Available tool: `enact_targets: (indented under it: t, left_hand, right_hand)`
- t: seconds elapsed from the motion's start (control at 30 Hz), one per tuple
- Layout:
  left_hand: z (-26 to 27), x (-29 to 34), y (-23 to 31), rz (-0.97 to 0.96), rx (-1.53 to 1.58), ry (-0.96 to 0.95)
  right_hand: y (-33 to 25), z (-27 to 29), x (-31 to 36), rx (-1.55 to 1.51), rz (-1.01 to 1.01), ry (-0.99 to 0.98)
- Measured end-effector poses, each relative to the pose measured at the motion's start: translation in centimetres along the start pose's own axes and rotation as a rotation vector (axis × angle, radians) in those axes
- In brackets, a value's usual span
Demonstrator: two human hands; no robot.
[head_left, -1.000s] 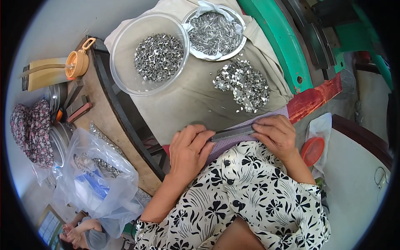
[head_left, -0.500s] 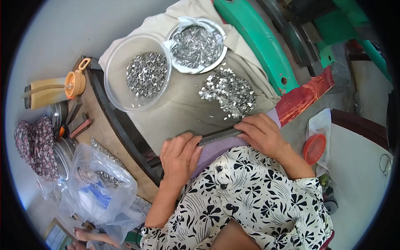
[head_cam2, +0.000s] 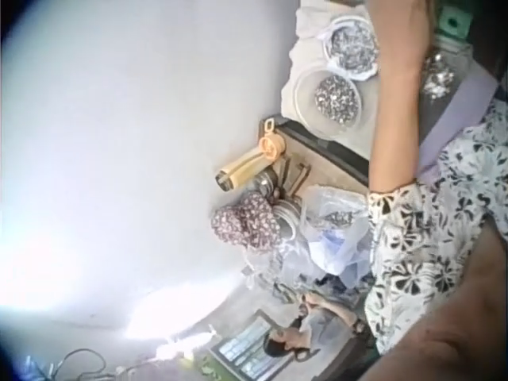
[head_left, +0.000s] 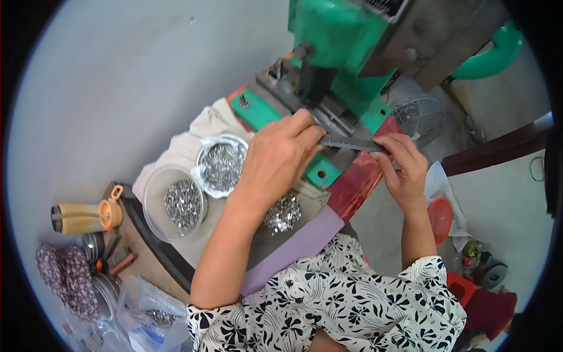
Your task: Placing small metal components into a guide and using an industrial press machine to secure them.
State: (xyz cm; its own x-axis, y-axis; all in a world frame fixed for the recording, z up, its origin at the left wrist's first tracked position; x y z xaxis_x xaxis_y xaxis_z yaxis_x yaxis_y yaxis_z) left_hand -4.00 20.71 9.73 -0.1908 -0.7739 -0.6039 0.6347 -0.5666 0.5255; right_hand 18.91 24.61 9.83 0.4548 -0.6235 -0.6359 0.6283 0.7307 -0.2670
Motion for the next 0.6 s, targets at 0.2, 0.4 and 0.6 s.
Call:
enact_targets:
  t: [0.2, 0.4, 0.6]
  left_hand:
    - [-1.1, -3.5, -2.1, 0.070, 0.012, -0.224]
    - [-1.6, -3.6, -2.1, 0.034, 0.019, -0.246]
    - [-2.4, -5.4, -1.7, -0.078, 0.004, -0.287]
  right_hand:
    - [1.4, -1.2, 0.0, -0.077, -0.130, 0.002]
    - [1.6, -0.9, 0.9, -0.041, -0.146, -0.027]
    - [1.7, -0.2, 1.4, 0.008, -0.186, -0.008]
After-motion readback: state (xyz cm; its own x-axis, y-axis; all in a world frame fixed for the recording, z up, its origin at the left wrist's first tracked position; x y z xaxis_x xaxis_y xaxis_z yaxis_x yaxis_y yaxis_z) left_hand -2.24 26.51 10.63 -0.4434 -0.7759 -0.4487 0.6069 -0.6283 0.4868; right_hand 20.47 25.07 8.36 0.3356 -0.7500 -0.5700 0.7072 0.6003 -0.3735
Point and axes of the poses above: each hand's wrist, its own x-axis away from the middle knuckle, its own z-axis out of the back of the hand, y = z × x, the point moved 4 cm from there along -x, towards the middle knuckle, and after that the axes turned 9 degrees about x, right-handed, at the moved point
